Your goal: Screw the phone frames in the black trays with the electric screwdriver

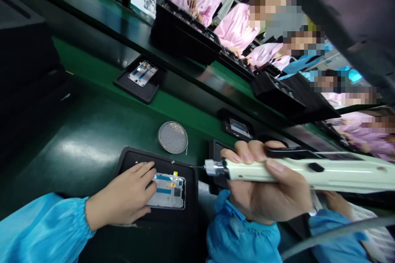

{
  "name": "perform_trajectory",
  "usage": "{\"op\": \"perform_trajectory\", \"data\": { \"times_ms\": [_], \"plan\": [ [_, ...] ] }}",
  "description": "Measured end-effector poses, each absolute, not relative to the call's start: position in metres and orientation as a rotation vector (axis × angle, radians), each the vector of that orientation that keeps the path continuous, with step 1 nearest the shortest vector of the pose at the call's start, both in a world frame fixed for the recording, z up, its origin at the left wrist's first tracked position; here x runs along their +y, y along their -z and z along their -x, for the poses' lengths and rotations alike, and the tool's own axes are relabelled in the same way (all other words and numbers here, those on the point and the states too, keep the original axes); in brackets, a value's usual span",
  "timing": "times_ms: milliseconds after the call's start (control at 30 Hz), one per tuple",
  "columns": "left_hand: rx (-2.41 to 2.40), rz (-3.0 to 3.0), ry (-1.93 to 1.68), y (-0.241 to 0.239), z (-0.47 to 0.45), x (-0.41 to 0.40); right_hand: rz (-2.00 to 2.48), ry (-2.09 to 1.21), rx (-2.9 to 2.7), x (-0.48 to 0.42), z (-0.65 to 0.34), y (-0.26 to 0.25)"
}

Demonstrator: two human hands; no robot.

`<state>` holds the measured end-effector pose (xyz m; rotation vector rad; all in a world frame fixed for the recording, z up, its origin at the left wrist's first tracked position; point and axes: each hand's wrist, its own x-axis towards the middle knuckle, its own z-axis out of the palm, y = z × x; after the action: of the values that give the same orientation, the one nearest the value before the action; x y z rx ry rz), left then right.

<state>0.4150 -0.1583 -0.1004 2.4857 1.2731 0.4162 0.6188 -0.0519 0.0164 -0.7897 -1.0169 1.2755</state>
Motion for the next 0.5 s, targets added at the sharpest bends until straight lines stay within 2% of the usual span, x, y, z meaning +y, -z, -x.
{"op": "perform_trajectory", "data": {
  "times_ms": [267, 500],
  "plan": [
    [1.244, -2.631, -0.464, 0.099, -0.417, -0.155, 1.023, -1.318, -1.322, -0.084, -0.600, 0.054],
    [1.262, -2.696, -0.525, 0.098, -0.420, -0.157, 1.078, -1.244, -1.417, -0.086, -0.600, 0.066]
  ]
}}
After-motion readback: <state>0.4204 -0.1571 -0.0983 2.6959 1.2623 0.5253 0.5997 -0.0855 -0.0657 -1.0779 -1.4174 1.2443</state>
